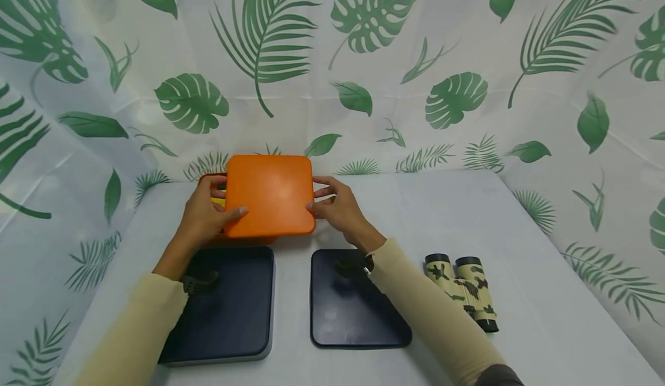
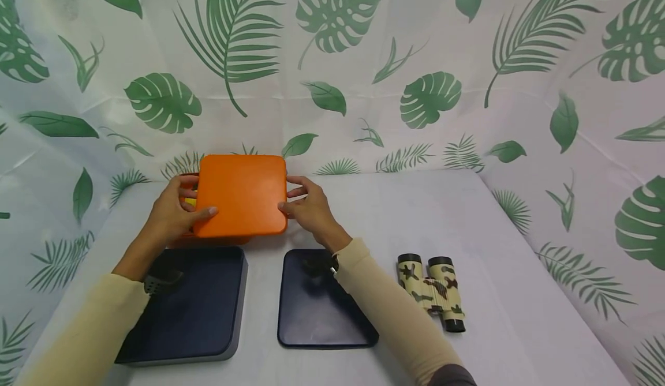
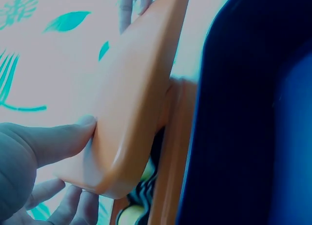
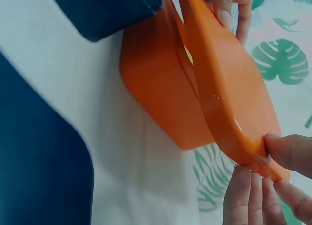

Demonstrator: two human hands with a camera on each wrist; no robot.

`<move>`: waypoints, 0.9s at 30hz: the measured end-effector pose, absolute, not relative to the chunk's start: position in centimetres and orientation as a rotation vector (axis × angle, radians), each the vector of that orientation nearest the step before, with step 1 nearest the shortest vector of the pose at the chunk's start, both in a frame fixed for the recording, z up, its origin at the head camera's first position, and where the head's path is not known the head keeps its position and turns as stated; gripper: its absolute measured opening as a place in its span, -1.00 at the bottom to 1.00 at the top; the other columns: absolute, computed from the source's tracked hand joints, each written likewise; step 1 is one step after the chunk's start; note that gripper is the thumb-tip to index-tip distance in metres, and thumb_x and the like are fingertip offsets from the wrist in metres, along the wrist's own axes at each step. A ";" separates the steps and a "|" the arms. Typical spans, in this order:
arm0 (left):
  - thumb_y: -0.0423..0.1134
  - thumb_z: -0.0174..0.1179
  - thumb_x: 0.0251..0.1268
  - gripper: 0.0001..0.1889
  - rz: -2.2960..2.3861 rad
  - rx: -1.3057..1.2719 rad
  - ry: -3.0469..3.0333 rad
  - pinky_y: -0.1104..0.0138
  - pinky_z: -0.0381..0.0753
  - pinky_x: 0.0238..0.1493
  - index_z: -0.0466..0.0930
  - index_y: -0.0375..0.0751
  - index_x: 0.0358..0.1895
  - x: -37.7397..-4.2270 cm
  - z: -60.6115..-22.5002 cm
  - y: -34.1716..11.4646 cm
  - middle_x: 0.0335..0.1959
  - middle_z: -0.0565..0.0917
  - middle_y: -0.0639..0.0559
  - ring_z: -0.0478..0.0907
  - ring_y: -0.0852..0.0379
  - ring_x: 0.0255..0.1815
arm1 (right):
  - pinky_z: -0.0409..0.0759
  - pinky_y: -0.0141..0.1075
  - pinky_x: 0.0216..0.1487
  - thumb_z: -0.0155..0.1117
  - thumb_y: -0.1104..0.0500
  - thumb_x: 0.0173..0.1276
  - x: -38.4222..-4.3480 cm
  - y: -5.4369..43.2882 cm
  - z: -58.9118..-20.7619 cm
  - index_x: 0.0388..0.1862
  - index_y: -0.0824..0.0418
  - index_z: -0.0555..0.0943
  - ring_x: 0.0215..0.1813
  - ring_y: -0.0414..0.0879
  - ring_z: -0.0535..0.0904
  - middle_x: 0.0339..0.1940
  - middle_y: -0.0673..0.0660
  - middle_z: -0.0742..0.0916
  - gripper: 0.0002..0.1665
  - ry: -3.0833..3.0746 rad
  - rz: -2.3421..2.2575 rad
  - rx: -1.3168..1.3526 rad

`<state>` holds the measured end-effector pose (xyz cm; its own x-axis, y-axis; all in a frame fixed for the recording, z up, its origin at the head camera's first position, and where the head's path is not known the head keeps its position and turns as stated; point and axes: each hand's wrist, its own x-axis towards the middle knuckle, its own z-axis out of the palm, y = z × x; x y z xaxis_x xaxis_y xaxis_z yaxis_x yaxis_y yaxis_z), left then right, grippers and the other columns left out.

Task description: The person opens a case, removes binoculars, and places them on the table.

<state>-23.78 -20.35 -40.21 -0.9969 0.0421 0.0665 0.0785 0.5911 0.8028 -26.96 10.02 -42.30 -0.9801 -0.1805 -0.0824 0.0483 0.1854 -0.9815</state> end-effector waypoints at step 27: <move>-0.09 0.56 0.25 -0.12 -1.259 -0.132 -2.804 0.03 0.65 0.08 0.28 -0.20 0.56 -25.5 -41.9 -10.5 0.19 0.56 -0.25 0.55 -0.17 0.06 | 0.79 -0.03 0.13 0.45 0.28 0.45 -25.5 18.7 -43.3 0.61 -0.05 0.45 0.08 0.11 0.70 0.25 0.27 0.61 -0.20 2.515 -1.692 0.056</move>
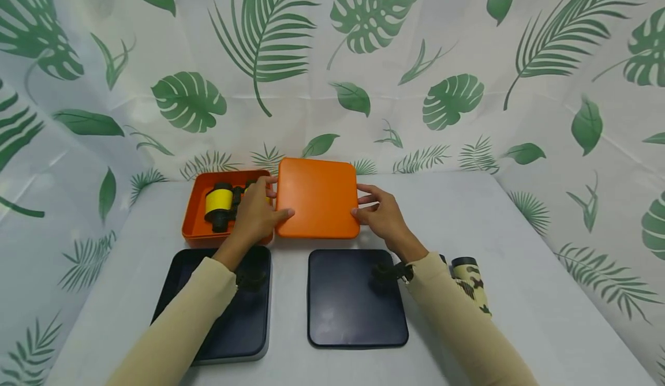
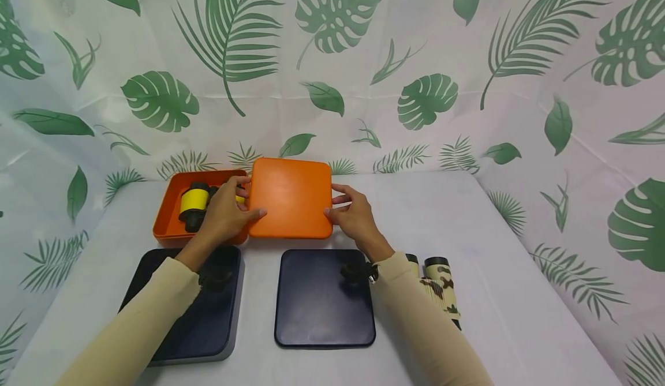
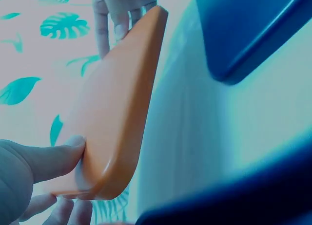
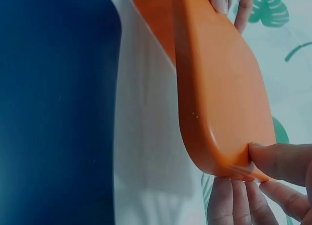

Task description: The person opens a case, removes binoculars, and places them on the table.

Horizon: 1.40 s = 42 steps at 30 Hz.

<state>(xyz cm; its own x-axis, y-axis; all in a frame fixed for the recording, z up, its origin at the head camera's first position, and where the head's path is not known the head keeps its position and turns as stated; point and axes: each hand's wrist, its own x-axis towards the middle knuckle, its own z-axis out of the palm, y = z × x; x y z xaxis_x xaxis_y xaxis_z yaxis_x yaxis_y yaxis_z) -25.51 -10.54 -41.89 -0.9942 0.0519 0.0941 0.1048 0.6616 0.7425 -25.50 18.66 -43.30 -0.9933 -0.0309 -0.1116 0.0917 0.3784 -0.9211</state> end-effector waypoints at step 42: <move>-0.24 0.55 0.25 -0.16 -1.277 -0.068 -2.903 0.03 0.63 0.30 0.35 -0.25 0.57 -27.8 -45.9 -4.3 0.24 0.58 -0.29 0.57 -0.19 0.22 | 0.79 -0.19 -0.02 0.38 0.28 0.48 -26.3 22.8 -46.4 0.61 0.00 0.47 0.15 0.18 0.72 0.25 0.29 0.66 -0.25 2.760 -1.411 0.138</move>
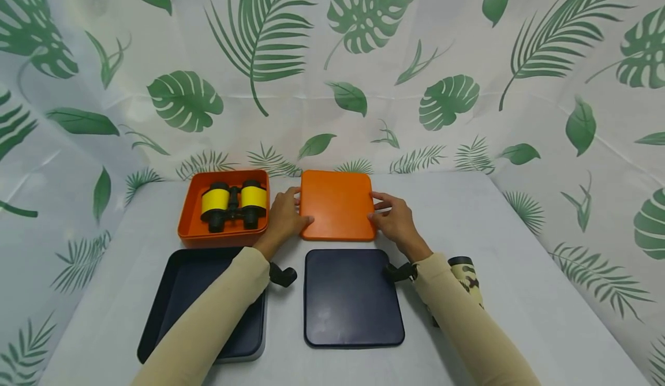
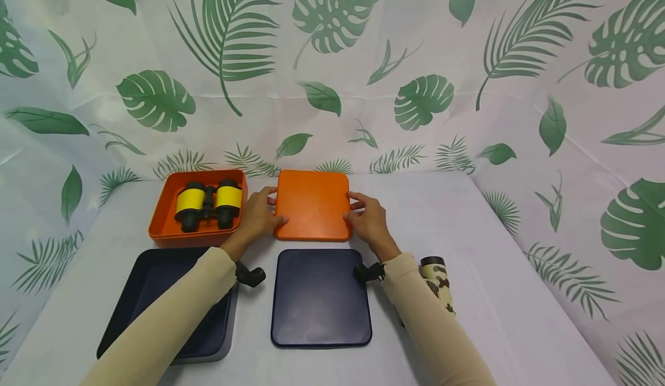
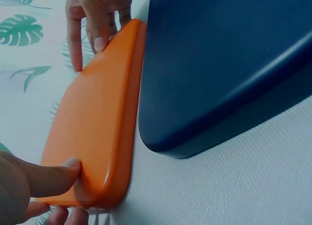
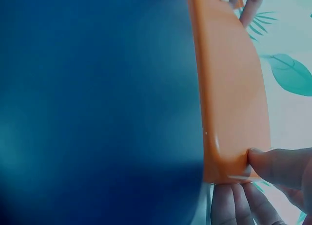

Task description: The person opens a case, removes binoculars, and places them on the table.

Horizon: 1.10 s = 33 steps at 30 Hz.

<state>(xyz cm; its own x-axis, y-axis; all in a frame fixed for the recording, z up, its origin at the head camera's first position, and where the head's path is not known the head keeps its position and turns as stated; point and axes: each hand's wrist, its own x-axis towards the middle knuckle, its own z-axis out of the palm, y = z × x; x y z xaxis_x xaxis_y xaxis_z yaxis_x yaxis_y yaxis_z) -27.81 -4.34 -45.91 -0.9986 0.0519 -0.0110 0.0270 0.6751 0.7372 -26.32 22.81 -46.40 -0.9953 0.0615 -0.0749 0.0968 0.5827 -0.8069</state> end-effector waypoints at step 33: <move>-0.29 0.45 0.37 -0.32 1.355 0.233 2.716 0.08 0.72 0.18 0.44 -0.18 0.53 -26.7 -43.9 -5.3 0.33 0.59 -0.25 0.62 -0.17 0.14 | 0.71 0.09 0.27 0.42 0.22 0.47 -26.2 21.9 -45.4 0.50 0.06 0.57 0.32 0.20 0.64 0.38 0.24 0.69 -0.37 2.850 -1.301 0.128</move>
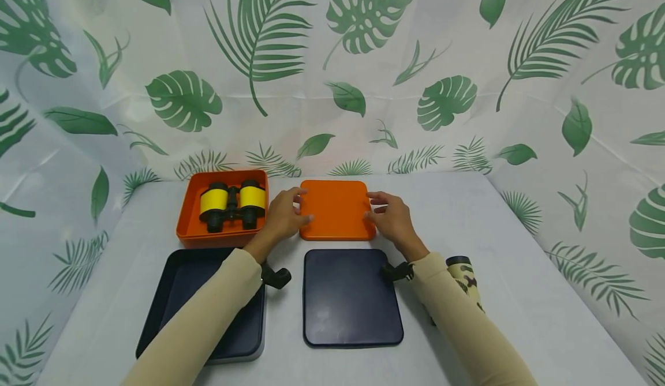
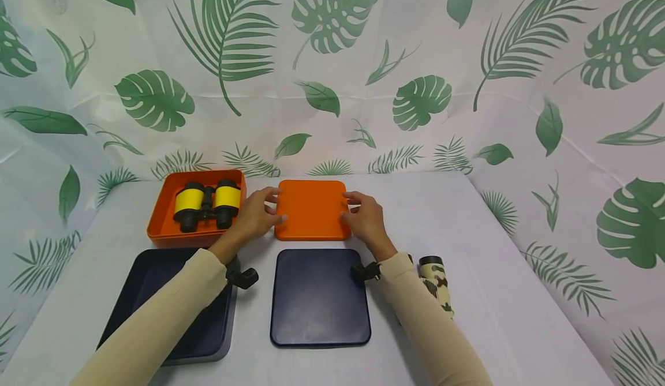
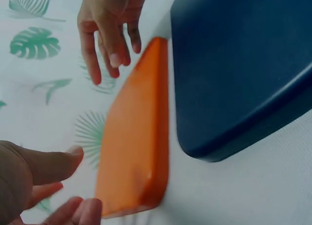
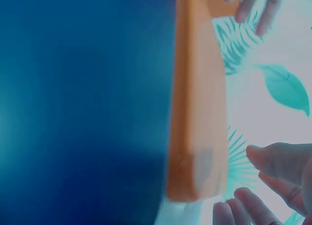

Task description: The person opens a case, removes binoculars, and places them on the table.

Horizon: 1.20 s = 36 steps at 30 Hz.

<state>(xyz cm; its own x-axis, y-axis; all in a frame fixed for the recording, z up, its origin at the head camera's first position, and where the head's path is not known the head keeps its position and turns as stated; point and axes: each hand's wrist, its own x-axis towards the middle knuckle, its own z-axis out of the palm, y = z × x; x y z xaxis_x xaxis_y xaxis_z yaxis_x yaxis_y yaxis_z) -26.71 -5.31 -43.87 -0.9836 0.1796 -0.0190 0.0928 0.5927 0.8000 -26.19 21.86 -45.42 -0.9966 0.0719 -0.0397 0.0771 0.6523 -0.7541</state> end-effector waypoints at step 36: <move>-0.23 0.46 0.38 -0.30 1.192 0.310 3.017 -0.18 0.63 0.23 0.42 -0.10 0.54 -26.6 -39.2 -18.4 0.34 0.54 -0.33 0.57 -0.35 0.21 | 0.69 0.03 0.28 0.58 -0.06 0.34 -24.7 10.1 -40.9 0.52 -0.05 0.56 0.26 0.07 0.65 0.37 0.06 0.66 -0.22 2.951 -1.337 -0.579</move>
